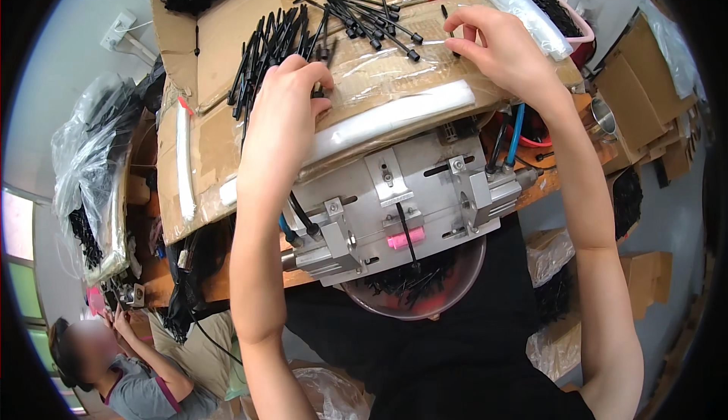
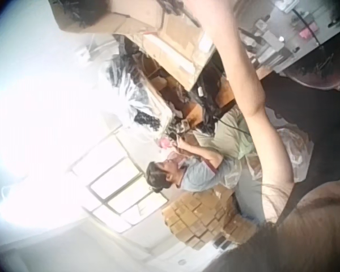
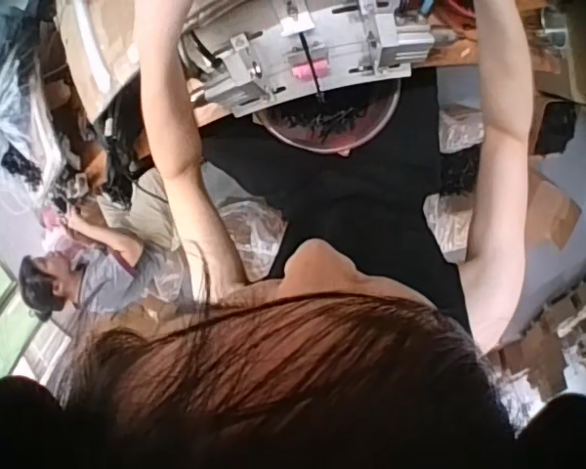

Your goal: The person repeatedly picks up black plastic cable ties from a cardboard box and inserts them into a manual crimping machine. They press a pink lever to secure the ties and then place the finished items into a clear plastic bowl below. The process is continuous and repetitive throughout the clip.

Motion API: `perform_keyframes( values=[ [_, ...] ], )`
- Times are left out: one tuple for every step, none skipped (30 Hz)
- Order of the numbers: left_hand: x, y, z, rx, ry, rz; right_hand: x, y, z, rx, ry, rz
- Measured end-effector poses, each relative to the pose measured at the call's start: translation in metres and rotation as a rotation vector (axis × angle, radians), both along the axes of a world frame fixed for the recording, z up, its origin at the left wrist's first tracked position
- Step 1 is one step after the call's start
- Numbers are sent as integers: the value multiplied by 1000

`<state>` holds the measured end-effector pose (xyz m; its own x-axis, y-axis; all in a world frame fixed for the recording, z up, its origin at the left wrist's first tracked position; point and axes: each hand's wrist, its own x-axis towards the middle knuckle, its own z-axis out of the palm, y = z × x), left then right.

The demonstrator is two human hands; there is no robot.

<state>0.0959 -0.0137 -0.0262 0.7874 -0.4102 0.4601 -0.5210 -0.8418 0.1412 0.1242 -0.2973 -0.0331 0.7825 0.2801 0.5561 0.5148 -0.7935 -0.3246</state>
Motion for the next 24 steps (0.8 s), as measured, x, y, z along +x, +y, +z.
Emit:
perform_keyframes(
  values=[
    [6,0,3,29,73,-52,3,1,1,-13,-54,14],
    [5,-1,5,25,76,-46,6,3,2,-25,-109,30],
    [0,-4,6,21,84,-40,12,7,1,-45,-125,36],
    [-5,-5,6,17,94,-33,19,13,1,-64,-140,43],
    [-11,-3,6,-47,80,-58,23,22,2,-82,-156,52],
    [-16,1,5,-110,70,-78,26,34,4,-133,-57,45],
    [-23,3,2,-174,59,-103,28,45,9,-185,40,32],
    [-34,4,0,-237,57,-77,30,53,14,-237,138,20],
    [-49,5,-3,-299,54,-51,35,56,20,-292,190,48],
    [-66,3,-5,-362,47,-32,42,48,24,-235,179,76],
    [-84,-1,-13,-373,24,-11,53,36,22,-179,174,103],
    [-104,-7,-24,-385,5,12,58,27,19,-124,172,131],
    [-129,-8,-32,-366,-15,43,51,31,35,-17,302,165],
    [-150,-11,-46,-356,-31,70,35,39,55,96,308,211],
    [-169,-21,-59,-352,40,60,29,33,68,237,431,206],
    [-186,-29,-68,-340,106,64,25,28,75,384,552,214],
    [-196,-40,-79,-319,150,48,16,19,76,543,517,300],
    [-202,-47,-91,-291,196,50,8,16,71,705,487,403],
    [-204,-54,-100,-279,199,52,0,13,68,869,451,507],
    [-205,-59,-105,-265,220,55,-6,6,64,898,468,648],
    [-205,-64,-112,-243,250,51,-13,-5,61,922,477,781],
    [-205,-66,-116,-216,280,53,-22,-5,57,944,425,755],
    [-204,-67,-115,-204,286,57,-31,-6,53,962,371,726],
    [-202,-68,-115,-193,292,59,-47,0,47,967,256,530]
  ],
)
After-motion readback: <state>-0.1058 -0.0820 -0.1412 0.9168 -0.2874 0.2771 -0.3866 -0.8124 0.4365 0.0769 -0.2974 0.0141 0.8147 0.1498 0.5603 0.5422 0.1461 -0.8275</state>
